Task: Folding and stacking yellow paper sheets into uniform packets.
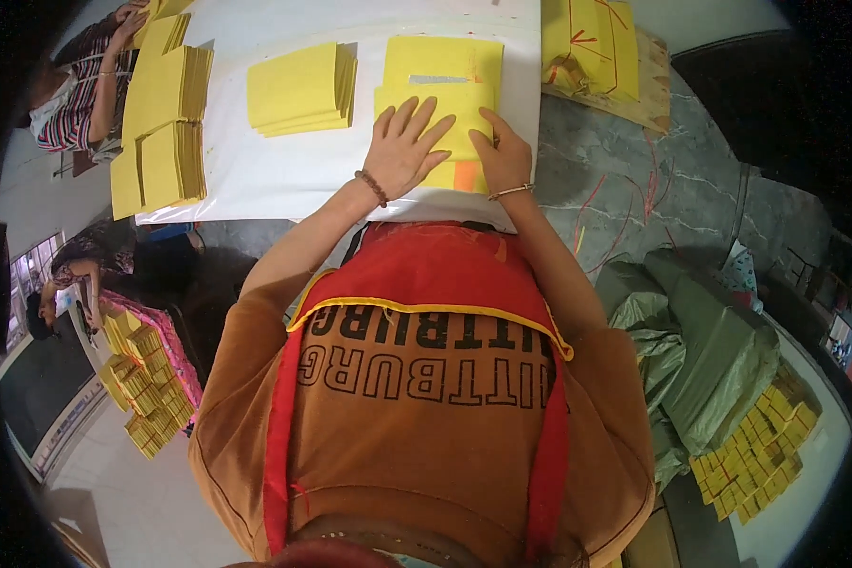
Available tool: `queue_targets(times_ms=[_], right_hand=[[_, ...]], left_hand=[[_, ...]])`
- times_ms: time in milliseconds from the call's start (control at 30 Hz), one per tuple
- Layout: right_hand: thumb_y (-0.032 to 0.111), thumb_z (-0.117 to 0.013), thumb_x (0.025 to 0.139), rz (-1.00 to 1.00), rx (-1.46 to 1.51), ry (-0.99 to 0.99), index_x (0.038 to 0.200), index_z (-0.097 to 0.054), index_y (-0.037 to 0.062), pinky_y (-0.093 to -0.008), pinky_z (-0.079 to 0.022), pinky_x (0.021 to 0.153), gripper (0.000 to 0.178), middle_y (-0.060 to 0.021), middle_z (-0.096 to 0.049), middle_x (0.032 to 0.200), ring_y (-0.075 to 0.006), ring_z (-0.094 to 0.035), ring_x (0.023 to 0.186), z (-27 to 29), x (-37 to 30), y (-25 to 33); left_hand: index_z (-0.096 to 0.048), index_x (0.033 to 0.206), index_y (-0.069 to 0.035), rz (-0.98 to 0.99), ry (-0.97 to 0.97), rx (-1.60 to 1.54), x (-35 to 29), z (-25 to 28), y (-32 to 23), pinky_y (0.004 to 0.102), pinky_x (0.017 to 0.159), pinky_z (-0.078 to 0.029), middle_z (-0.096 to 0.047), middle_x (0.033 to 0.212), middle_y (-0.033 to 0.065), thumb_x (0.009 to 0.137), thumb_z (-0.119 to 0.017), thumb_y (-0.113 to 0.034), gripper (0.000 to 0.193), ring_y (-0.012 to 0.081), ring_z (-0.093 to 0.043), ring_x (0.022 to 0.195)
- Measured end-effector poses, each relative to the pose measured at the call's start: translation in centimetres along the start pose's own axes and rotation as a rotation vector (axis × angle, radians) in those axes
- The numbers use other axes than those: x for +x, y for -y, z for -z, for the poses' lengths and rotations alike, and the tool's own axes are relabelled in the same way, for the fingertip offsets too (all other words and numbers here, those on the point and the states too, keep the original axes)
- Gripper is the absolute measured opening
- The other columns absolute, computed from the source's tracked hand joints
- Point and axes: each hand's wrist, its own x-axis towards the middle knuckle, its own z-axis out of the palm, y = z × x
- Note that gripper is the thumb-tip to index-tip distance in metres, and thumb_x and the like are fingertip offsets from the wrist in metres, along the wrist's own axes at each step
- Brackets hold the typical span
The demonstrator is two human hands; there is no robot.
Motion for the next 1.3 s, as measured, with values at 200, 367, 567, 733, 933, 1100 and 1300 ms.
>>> queue_targets(times_ms=[200,367,567,733,933,1100,1300], right_hand=[[0.030,-0.062,0.076,0.423,-0.629,-0.091,0.118,-0.054,0.0117,-0.0417,-0.039,0.087,0.046,-0.0104,-0.053,0.119,-0.0201,-0.054,0.102,1.2,-2.3,2.7],[0.042,-0.053,0.080,0.552,-0.888,0.269,0.126,-0.042,0.0108,-0.0561,-0.020,0.099,0.057,-0.0040,-0.036,0.136,-0.0213,-0.031,0.126,1.6,-4.4,1.8],[0.041,-0.046,0.085,0.504,-0.887,0.373,0.131,-0.036,0.0087,-0.0563,-0.015,0.102,0.057,-0.0042,-0.032,0.139,-0.0210,-0.025,0.130,1.9,-4.1,1.0],[0.039,-0.037,0.092,0.054,0.106,0.460,0.131,-0.037,0.0032,-0.0415,-0.026,0.101,0.053,-0.0085,-0.043,0.131,-0.0199,-0.040,0.120,4.4,-2.2,1.0],[0.038,-0.030,0.095,-0.154,0.481,0.039,0.129,-0.040,0.0008,-0.0321,-0.035,0.093,0.051,-0.0117,-0.050,0.123,-0.0206,-0.050,0.109,4.2,-1.4,-0.9],[0.039,-0.030,0.095,-0.133,0.420,0.061,0.127,-0.041,-0.0004,-0.0315,-0.037,0.090,0.052,-0.0121,-0.054,0.114,-0.0199,-0.053,0.103,4.2,-1.4,-0.8],[0.036,-0.031,0.095,-0.077,0.332,0.046,0.121,-0.048,-0.0020,-0.0289,-0.038,0.087,0.048,-0.0102,-0.058,0.105,-0.0170,-0.055,0.096,3.9,-1.6,-1.3]], left_hand=[[-0.039,0.131,-0.019,0.020,0.052,0.005,-0.2,-0.8,-0.1,0.0496,0.100,-0.022,-0.034,0.135,0.0118,0.087,-0.045,-0.039,0.048,0.0319,-0.029,0.123],[-0.038,0.131,-0.019,-0.007,0.073,0.007,0.0,-0.5,0.0,0.0502,0.099,-0.022,-0.032,0.136,0.0126,0.085,-0.047,-0.042,0.052,0.0324,-0.029,0.123],[-0.041,0.128,-0.008,-0.179,0.054,0.086,0.5,-0.2,0.6,0.0441,0.089,-0.035,-0.040,0.126,0.0212,0.082,-0.051,-0.038,0.055,0.0330,-0.041,0.111],[-0.046,0.119,0.002,-0.280,-0.074,0.275,0.6,-0.6,-0.3,0.0352,0.074,-0.045,-0.056,0.107,0.0221,0.070,-0.059,-0.017,0.055,0.0297,-0.054,0.088],[-0.053,0.112,-0.002,-0.188,-0.143,-0.150,2.4,4.5,2.4,0.0357,0.073,-0.045,-0.060,0.102,0.0105,0.069,-0.057,-0.008,0.044,0.0251,-0.056,0.086],[-0.057,0.114,-0.020,0.024,-0.469,0.274,0.1,9.9,10.1,0.0389,0.086,-0.038,-0.057,0.114,0.0020,0.068,-0.054,0.000,0.050,0.0236,-0.051,0.104],[-0.052,0.120,-0.026,0.245,-0.176,0.178,-5.6,3.6,17.1,0.0407,0.091,-0.032,-0.053,0.119,0.0015,0.074,-0.052,-0.001,0.052,0.0256,-0.048,0.108]])
